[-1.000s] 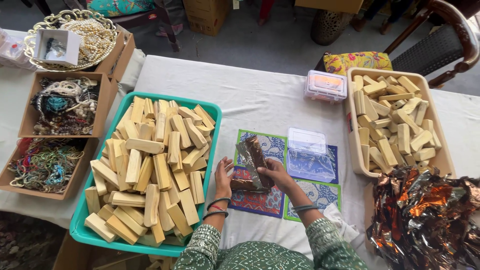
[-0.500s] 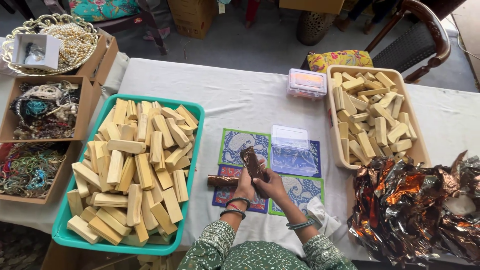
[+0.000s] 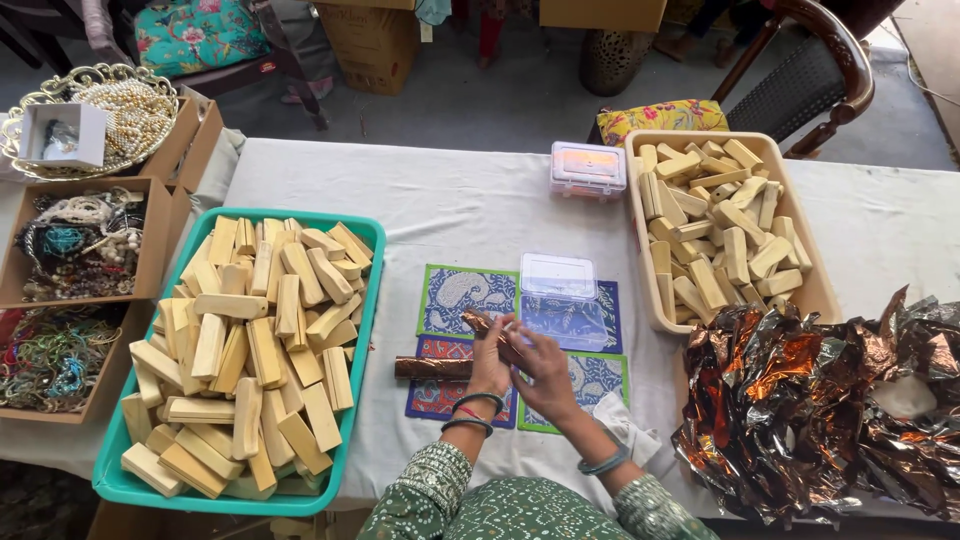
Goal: The person wipes a wooden block with a white cloth and then wraps it in a sheet of copper foil. They repeat this process for a second block, folding the foil around each item and placing the wrapped blocks on the table.
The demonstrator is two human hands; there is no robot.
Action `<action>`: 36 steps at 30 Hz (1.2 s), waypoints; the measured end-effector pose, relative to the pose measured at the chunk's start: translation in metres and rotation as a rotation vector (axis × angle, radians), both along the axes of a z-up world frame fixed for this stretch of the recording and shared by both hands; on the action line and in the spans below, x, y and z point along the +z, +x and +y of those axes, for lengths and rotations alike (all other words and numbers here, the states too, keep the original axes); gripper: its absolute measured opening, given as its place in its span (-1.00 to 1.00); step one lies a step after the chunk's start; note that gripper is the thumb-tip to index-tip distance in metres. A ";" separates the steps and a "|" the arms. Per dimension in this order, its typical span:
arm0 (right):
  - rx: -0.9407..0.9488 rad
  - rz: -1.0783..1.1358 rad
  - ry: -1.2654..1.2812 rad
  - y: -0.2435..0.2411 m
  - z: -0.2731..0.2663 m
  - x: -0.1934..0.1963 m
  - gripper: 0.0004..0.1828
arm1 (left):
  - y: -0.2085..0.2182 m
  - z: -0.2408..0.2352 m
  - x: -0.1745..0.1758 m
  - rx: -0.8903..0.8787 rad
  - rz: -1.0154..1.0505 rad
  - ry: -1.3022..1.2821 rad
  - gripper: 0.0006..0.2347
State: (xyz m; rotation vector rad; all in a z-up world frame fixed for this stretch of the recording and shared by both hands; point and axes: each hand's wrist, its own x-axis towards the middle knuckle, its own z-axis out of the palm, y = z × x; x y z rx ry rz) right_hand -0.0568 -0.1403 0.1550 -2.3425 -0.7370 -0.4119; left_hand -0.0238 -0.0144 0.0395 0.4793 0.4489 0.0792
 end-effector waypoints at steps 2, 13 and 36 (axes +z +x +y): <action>0.054 0.014 0.149 0.007 -0.019 -0.009 -0.28 | -0.001 0.008 0.028 -0.002 0.001 -0.060 -0.64; 0.037 1.427 1.171 0.016 -0.060 -0.054 -0.46 | -0.002 -0.003 0.088 -0.133 -0.168 -0.140 -0.48; -0.375 1.248 1.557 0.013 -0.095 -0.089 -0.68 | -0.013 -0.029 0.007 -0.090 0.216 0.071 -0.74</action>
